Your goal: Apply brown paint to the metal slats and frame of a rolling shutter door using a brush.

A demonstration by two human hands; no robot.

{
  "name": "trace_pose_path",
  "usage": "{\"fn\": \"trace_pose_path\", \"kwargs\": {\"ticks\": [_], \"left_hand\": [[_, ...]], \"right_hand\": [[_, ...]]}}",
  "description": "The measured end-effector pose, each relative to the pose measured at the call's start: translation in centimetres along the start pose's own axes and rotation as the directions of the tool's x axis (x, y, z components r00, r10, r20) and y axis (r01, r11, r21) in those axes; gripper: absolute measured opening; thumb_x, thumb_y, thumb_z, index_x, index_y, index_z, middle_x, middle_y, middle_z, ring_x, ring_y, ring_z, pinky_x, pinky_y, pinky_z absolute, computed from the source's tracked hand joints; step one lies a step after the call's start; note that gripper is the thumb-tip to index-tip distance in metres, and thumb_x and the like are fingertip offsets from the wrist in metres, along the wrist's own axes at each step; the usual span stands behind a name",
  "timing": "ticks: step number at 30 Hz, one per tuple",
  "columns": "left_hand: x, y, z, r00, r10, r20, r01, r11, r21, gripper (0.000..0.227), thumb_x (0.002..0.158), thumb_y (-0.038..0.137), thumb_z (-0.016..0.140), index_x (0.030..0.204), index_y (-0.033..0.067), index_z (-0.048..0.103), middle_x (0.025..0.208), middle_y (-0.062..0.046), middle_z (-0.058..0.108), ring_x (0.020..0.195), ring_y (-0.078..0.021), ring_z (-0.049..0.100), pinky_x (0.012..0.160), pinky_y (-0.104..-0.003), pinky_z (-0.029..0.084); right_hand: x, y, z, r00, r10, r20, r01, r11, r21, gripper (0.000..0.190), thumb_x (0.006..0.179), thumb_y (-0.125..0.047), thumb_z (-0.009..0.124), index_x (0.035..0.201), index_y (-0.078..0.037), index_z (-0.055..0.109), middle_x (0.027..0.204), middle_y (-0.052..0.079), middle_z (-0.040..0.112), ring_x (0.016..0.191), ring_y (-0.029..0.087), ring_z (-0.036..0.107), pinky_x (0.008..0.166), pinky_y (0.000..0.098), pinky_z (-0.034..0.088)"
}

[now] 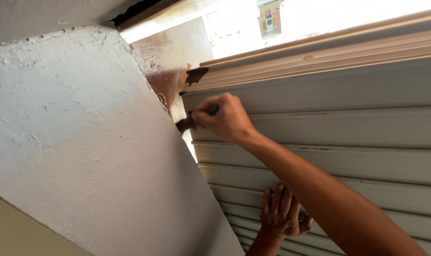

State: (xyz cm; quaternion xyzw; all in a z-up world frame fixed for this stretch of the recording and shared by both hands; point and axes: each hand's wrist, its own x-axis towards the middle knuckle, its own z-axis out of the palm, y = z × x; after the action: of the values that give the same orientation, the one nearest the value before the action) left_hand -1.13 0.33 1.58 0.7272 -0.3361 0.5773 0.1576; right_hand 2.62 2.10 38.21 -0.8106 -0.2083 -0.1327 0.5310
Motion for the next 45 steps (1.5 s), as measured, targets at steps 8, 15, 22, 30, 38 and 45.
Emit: {"fn": "trace_pose_path", "kwargs": {"ticks": [8,15,22,30,38,45], "left_hand": [[-4.7,-0.4,3.4,0.995,-0.033,-0.094,0.011,0.975,-0.221,0.066,0.113,0.06,0.024,0.167,0.0222,0.016,0.174,-0.016,0.031,0.163,-0.0344,0.036,0.136,-0.062,0.028],[-1.1,0.0,0.6,0.999,-0.028,-0.017,0.026,0.995,-0.097,0.079,0.106,0.068,0.023,0.165,0.016,0.03,0.166,-0.016,0.04,0.151,-0.0347,0.045,0.125,-0.06,0.032],[-2.0,0.0,0.7,0.996,-0.066,0.064,0.072,0.994,-0.088,0.081,0.103,0.072,0.025,0.157,0.0167,0.05,0.156,-0.014,0.053,0.143,-0.0332,0.054,0.123,-0.061,0.036],[-1.0,-0.1,-0.1,0.997,-0.054,0.051,0.058,0.996,-0.073,0.078,0.105,0.07,0.023,0.155,0.0187,0.055,0.159,-0.011,0.052,0.142,-0.0302,0.053,0.125,-0.059,0.036],[0.8,-0.2,-2.3,0.998,-0.036,0.041,0.039,0.998,-0.059,0.07,0.108,0.058,0.026,0.156,0.0124,0.051,0.166,-0.011,0.045,0.153,-0.0289,0.045,0.13,-0.055,0.026],[1.6,-0.7,-3.8,0.997,-0.011,0.078,0.003,0.994,0.109,0.07,0.109,0.062,0.025,0.158,0.0171,0.049,0.163,-0.007,0.048,0.156,-0.0253,0.043,0.131,-0.052,0.029]], "right_hand": [[-1.0,0.2,3.2,0.764,-0.371,-0.528,0.414,0.909,-0.04,0.018,0.096,-0.015,0.072,0.106,0.0,0.077,0.084,0.012,0.079,0.067,0.012,0.073,0.055,0.0263,0.057],[0.8,-1.8,1.1,0.987,-0.013,-0.163,0.007,0.999,-0.043,0.019,0.094,-0.021,0.069,0.096,-0.005,0.08,0.077,0.009,0.08,0.058,0.011,0.074,0.052,0.0241,0.061],[7.9,-2.6,1.1,0.869,-0.172,-0.464,0.187,0.982,-0.015,0.02,0.096,-0.019,0.067,0.101,-0.002,0.077,0.075,0.01,0.078,0.053,0.01,0.074,0.046,0.0257,0.061],[7.8,-3.2,1.3,0.877,-0.073,-0.475,0.046,0.997,-0.067,0.022,0.096,-0.019,0.069,0.1,0.0,0.077,0.077,0.014,0.078,0.056,0.015,0.075,0.047,0.0273,0.06],[10.8,-4.8,-2.2,0.958,0.162,-0.237,-0.123,0.977,0.173,0.013,0.09,-0.008,0.072,0.09,0.005,0.07,0.08,0.018,0.076,0.057,0.017,0.077,0.05,0.0247,0.064],[15.3,-1.3,-1.2,0.829,-0.018,-0.559,0.013,1.0,-0.012,0.017,0.093,-0.008,0.069,0.081,0.003,0.073,0.072,0.016,0.076,0.049,0.012,0.07,0.039,0.0222,0.055]]}}
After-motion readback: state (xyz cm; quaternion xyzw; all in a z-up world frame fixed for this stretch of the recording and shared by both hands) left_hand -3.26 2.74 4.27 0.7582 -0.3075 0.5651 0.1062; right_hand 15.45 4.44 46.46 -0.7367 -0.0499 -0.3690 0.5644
